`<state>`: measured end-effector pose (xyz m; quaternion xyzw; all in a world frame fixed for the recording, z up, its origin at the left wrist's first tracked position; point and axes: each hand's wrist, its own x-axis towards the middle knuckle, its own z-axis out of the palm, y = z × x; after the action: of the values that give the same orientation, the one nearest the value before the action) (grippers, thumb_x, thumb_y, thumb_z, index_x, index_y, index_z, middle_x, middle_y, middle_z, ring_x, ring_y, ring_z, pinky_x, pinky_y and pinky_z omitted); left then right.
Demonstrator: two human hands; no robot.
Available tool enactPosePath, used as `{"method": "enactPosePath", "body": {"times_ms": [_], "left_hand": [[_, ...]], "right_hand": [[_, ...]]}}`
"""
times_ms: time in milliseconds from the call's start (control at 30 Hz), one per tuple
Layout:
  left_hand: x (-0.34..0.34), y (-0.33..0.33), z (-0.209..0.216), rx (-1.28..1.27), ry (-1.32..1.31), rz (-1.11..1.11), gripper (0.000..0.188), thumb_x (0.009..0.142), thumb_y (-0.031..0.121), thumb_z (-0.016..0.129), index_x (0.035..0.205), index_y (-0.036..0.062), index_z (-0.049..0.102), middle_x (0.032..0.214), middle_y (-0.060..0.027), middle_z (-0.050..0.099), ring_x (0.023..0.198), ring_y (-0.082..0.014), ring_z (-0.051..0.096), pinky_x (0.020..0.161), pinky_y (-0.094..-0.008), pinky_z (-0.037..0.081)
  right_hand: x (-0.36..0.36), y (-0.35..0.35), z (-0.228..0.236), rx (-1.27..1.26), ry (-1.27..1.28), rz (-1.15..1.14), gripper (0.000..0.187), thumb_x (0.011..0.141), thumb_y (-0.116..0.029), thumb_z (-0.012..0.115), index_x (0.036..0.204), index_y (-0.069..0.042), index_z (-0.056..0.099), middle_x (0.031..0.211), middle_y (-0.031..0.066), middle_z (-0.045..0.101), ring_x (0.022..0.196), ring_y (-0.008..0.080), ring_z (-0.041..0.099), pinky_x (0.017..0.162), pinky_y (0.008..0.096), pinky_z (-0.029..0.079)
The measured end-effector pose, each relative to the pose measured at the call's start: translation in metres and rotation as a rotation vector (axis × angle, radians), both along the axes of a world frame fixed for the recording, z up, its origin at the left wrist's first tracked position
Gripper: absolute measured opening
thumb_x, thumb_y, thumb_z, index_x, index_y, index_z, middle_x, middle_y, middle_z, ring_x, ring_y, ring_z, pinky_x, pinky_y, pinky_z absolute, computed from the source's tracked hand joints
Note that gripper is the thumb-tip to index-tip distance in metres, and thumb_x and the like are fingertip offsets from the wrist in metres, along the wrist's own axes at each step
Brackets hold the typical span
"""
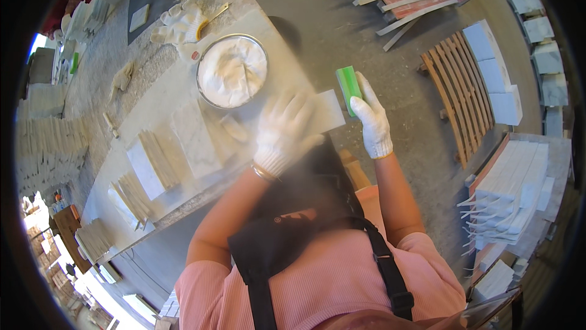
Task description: The person applies a white paste to the edges of rectangular tiles using a small metal spatula, then uses a green sponge to wipe the edges. The person repeats this process on multiple tiles, stacking them on the table.
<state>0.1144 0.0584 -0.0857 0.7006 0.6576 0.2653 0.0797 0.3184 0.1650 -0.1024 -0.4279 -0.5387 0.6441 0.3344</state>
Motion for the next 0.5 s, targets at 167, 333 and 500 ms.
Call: {"method": "enactPosePath", "body": {"times_ms": [167, 333, 500], "left_hand": [[-0.002, 0.002, 0.0, -0.014, -0.021, -0.017, 0.08, 0.061, 0.038, 0.09, 0.131, 0.0059, 0.066, 0.139, -0.0151, 0.063, 0.137, -0.0387, 0.053, 0.113, -0.0562, 0.04], [0.001, 0.001, -0.001, 0.031, -0.004, 0.019, 0.08, 0.059, 0.037, 0.091, 0.128, 0.0057, 0.068, 0.137, -0.0153, 0.064, 0.135, -0.0386, 0.054, 0.108, -0.055, 0.043], [0.001, 0.002, -0.002, 0.024, -0.015, 0.002, 0.078, 0.059, 0.036, 0.091, 0.127, 0.0059, 0.068, 0.136, -0.0156, 0.065, 0.134, -0.039, 0.055, 0.108, -0.0544, 0.044]], "right_hand": [[-0.002, 0.004, -0.004, 0.283, -0.389, 0.115, 0.065, 0.099, -0.027, 0.068, 0.158, -0.007, 0.049, 0.146, 0.0139, 0.062, 0.133, 0.0229, 0.058, 0.113, 0.0353, 0.043], [0.002, 0.014, -0.011, -0.101, -0.038, -0.028, 0.064, 0.099, -0.027, 0.069, 0.158, -0.011, 0.05, 0.146, 0.0181, 0.061, 0.128, 0.028, 0.062, 0.109, 0.0381, 0.046], [0.001, -0.004, -0.011, 0.364, -0.336, 0.109, 0.064, 0.099, -0.028, 0.068, 0.157, -0.007, 0.049, 0.143, 0.0158, 0.062, 0.13, 0.0245, 0.059, 0.112, 0.0365, 0.043]]}}
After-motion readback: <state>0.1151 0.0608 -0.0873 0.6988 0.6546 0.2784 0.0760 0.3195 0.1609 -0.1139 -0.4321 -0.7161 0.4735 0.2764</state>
